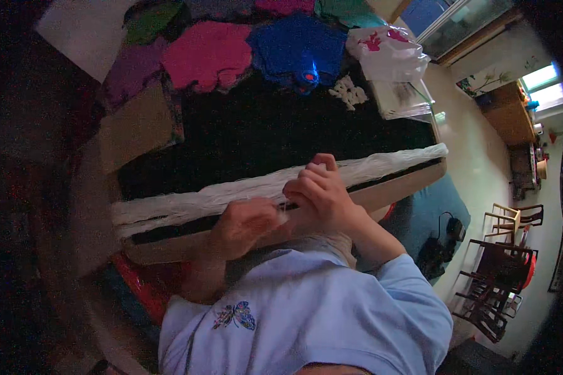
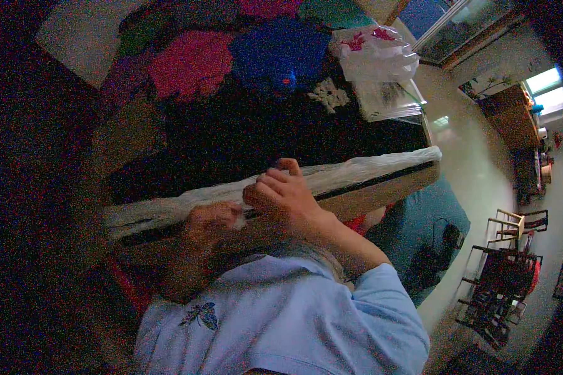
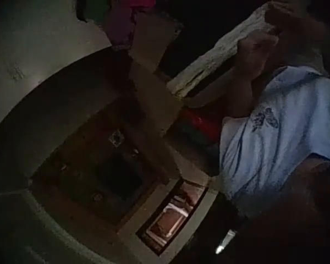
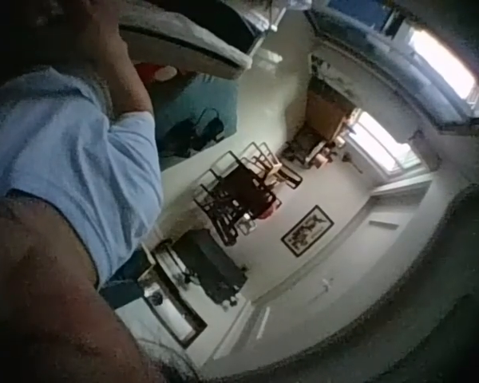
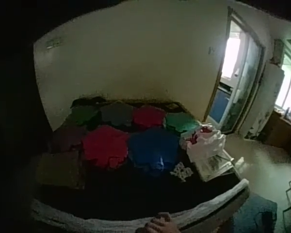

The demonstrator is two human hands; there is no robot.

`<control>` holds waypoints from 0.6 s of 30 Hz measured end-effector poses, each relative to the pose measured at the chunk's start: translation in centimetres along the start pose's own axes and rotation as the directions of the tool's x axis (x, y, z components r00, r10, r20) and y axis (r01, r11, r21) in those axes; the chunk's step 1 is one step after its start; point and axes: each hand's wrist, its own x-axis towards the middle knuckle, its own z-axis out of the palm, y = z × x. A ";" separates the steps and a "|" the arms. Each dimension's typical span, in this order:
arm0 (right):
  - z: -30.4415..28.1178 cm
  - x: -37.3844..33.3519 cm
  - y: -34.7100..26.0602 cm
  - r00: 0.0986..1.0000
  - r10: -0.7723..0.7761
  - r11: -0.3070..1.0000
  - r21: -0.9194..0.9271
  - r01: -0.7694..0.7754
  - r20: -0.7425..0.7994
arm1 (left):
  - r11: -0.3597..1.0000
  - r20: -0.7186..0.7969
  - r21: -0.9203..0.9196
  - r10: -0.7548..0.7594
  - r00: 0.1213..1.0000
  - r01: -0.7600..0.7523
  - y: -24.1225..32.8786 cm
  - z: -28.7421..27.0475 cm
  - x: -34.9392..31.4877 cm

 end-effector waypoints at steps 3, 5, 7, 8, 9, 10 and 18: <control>0.8 -0.4 0.0 1.000 -0.020 1.000 -0.003 0.020 0.012 | 0.926 -0.491 -0.376 -0.175 0.853 -0.026 1.1 1.9 0.8; 0.6 -0.5 0.0 0.998 -0.056 0.998 0.021 0.055 0.036 | 0.997 -0.475 0.068 0.009 0.880 0.027 1.9 1.6 1.2; -0.3 -0.1 0.0 1.000 0.002 1.000 -0.024 -0.003 -0.026 | 0.866 -0.380 0.498 0.166 0.910 0.051 1.5 1.2 0.7; 0.0 -0.5 0.3 1.000 0.001 1.000 -0.025 -0.002 -0.029 | 0.976 -0.290 0.201 -0.026 0.957 0.087 0.9 0.8 -0.3; 0.7 -1.2 0.9 0.999 -0.025 0.999 -0.040 0.024 -0.024 | 0.980 -0.134 -0.112 -0.180 0.975 0.165 0.4 0.7 -0.8; 1.1 -1.5 1.1 0.998 -0.052 0.997 -0.055 0.051 -0.018 | 0.980 -0.128 -0.112 -0.178 0.976 0.164 0.2 1.2 -0.8; -0.7 0.1 -1.3 0.995 0.065 0.996 0.073 -0.060 -0.078 | 0.687 -0.323 0.717 0.176 0.930 0.119 0.6 2.3 1.4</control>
